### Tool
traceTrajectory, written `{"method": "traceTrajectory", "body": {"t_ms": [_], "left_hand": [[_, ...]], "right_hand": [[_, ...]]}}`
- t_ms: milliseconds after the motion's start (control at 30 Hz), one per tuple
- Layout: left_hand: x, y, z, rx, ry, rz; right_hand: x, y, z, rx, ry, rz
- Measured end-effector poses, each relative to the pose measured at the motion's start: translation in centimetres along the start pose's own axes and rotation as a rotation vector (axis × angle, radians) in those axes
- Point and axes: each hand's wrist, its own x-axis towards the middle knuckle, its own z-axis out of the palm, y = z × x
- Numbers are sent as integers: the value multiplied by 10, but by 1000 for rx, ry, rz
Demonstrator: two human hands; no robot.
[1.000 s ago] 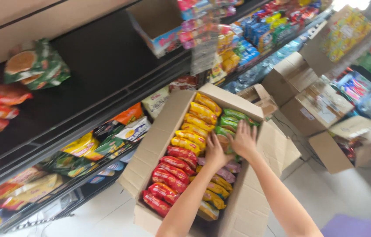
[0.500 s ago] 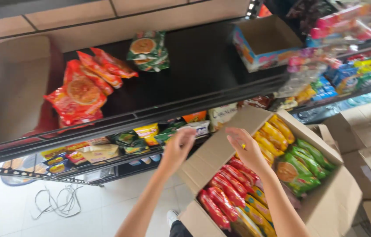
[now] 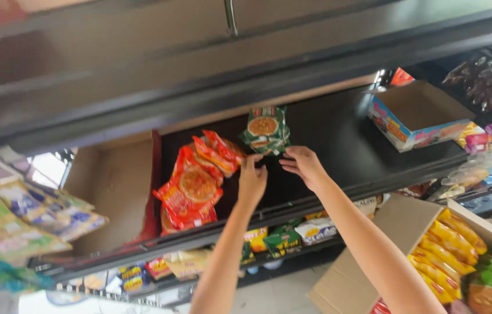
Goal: The person removes various instant noodle packets from a cardboard box and places them onto a store shelf. They handle red, yellow, and green packets, arranging them in rows on the shelf.
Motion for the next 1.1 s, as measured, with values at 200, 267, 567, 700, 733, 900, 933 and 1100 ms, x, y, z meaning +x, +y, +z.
{"method": "traceTrajectory", "body": {"t_ms": [200,267,567,700,733,900,933,1100], "left_hand": [[-6,15,0,127,-116,-72],[-3,12,2,151,-124,-93],[1,6,4,154,-146,-179],[12,-19,18,193,-49,17],[18,-21,24,189,-56,13],[58,-17,47,505,87,231],[58,-17,47,495,82,231],[81,-42,62,938,-154,237]], "right_hand": [[69,-5,27,-200,314,86],[94,2,29,-233,322,98],[23,-16,19,92,222,-60],[-72,-35,-13,97,154,-142],[-96,-37,-19,95,162,-139],[-196,-33,-41,227,179,-145],[-209,-23,-46,222,189,-147],[-265,16,-65,347,260,-64]]}}
